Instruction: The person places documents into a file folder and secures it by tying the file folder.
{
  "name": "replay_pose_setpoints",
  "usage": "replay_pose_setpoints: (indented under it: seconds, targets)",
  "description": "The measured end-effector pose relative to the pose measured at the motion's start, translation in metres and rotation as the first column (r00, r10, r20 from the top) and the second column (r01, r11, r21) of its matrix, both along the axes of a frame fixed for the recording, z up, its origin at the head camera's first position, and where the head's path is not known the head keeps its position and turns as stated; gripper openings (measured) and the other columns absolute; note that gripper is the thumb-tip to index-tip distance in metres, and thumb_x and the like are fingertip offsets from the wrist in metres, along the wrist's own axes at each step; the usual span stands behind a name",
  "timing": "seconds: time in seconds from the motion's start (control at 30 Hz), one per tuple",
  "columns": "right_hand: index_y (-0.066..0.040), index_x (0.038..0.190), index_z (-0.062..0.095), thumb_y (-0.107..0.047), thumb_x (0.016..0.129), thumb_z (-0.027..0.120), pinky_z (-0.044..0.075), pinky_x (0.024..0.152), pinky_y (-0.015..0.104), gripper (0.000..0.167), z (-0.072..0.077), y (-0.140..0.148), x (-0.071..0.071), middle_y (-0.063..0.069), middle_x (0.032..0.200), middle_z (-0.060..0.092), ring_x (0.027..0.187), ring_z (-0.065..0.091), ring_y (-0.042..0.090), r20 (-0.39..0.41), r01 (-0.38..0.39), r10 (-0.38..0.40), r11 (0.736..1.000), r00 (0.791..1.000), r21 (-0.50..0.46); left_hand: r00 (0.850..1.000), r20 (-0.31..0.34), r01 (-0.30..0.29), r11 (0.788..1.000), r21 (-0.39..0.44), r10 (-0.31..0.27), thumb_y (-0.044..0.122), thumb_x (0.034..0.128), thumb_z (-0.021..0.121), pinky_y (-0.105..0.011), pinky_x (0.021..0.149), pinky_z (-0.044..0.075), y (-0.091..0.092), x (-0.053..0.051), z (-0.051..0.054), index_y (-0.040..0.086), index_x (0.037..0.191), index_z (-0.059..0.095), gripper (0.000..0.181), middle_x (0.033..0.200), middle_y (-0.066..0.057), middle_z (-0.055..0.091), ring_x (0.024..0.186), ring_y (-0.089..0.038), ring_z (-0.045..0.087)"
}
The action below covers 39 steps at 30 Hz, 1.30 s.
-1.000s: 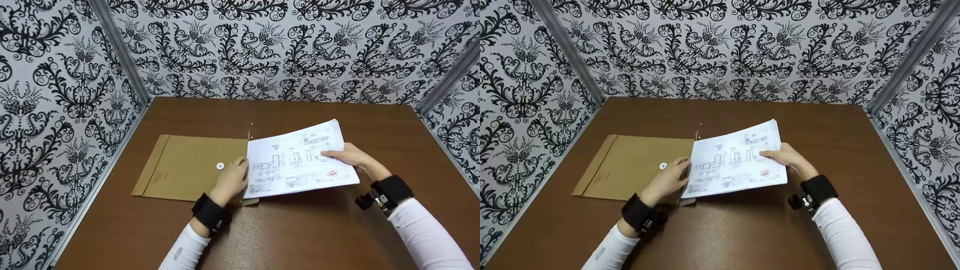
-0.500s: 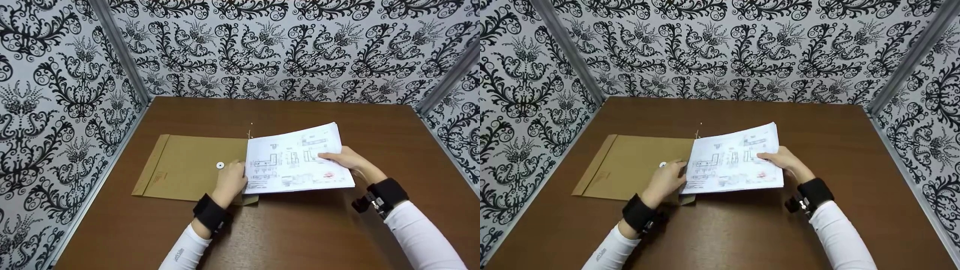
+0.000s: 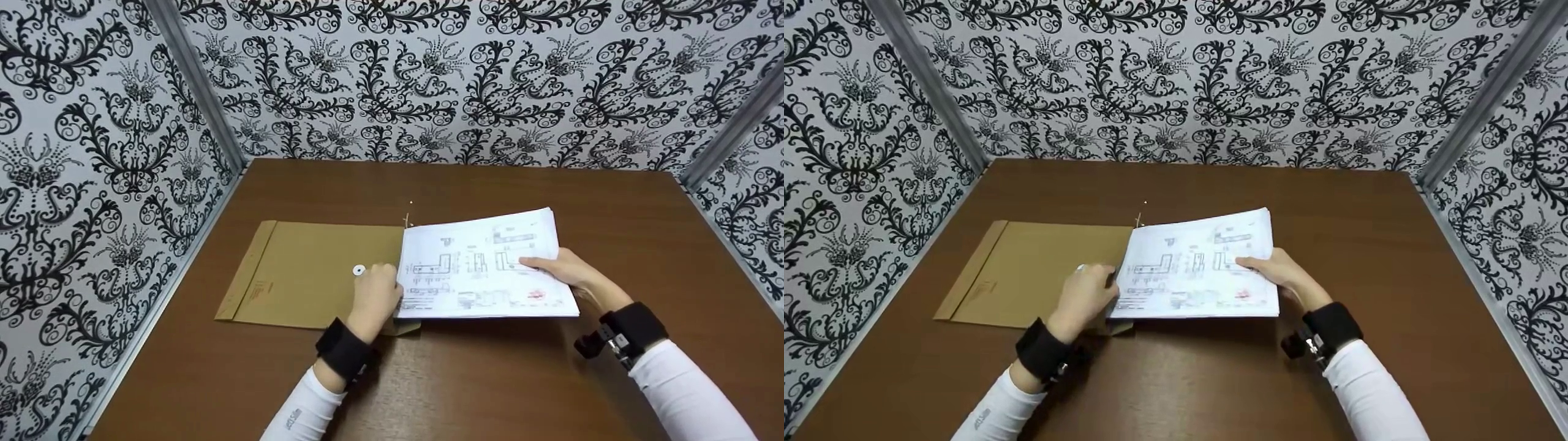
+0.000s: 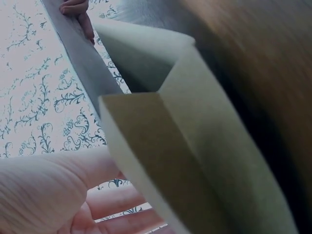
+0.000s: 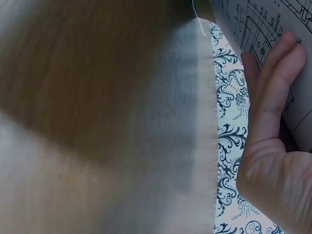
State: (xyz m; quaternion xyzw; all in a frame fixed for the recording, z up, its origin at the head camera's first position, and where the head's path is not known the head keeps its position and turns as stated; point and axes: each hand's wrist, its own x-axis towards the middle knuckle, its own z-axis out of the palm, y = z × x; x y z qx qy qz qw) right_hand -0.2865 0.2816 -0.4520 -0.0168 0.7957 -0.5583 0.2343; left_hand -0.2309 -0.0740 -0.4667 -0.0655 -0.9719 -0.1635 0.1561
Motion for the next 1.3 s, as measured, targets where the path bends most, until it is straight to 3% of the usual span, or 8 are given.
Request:
replay_pose_setpoints:
  seconds: [0.17, 0.4, 0.67, 1.3]
  targets:
    - [0.004, 0.147, 0.045, -0.034, 0.101, 0.064, 0.063, 0.067, 0.027, 0.062, -0.005, -0.003, 0.003, -0.006, 0.089, 0.076, 0.074, 0.077, 0.012, -0.008, 0.007, -0.007, 1.0, 1.0, 0.008, 0.999, -0.046, -0.012, 1.0, -0.027, 0.01, 0.003, 0.0788, 0.074, -0.044, 0.052, 0.056, 0.0, 0.001, 0.001, 0.002, 0.066, 0.067, 0.014, 0.071, -0.015, 0.074, 0.061, -0.033, 0.07]
    - [0.004, 0.139, 0.054, -0.033, 0.1, 0.066, 0.063, 0.067, 0.027, 0.056, -0.01, -0.009, 0.007, -0.005, 0.088, 0.077, 0.073, 0.077, 0.012, -0.002, 0.034, -0.034, 0.999, 0.999, -0.008, 0.999, -0.034, -0.014, 1.0, -0.007, 0.013, 0.003, 0.0798, 0.071, -0.046, 0.053, 0.056, -0.001, 0.001, 0.003, 0.002, 0.066, 0.066, 0.015, 0.073, -0.016, 0.074, 0.062, -0.034, 0.071]
    - [0.006, 0.14, 0.052, -0.033, 0.099, 0.067, 0.063, 0.067, 0.027, 0.058, -0.014, -0.008, 0.012, -0.004, 0.088, 0.077, 0.074, 0.077, 0.012, 0.013, 0.019, -0.019, 1.0, 1.0, -0.006, 1.0, -0.004, -0.02, 1.0, 0.016, 0.02, 0.005, 0.0824, 0.071, -0.048, 0.055, 0.056, -0.002, 0.0, 0.004, 0.001, 0.07, 0.069, 0.013, 0.076, -0.016, 0.075, 0.065, -0.035, 0.072]
    - [0.007, 0.144, 0.05, -0.029, 0.101, 0.064, 0.063, 0.066, 0.026, 0.058, -0.019, -0.041, 0.012, -0.004, 0.089, 0.077, 0.073, 0.077, 0.012, -0.041, 0.005, -0.008, 0.998, 0.999, -0.068, 0.998, -0.061, -0.011, 1.0, -0.027, 0.009, 0.004, 0.0792, 0.073, -0.047, 0.054, 0.056, -0.002, 0.0, 0.002, 0.002, 0.068, 0.07, 0.012, 0.072, -0.016, 0.075, 0.063, -0.035, 0.072]
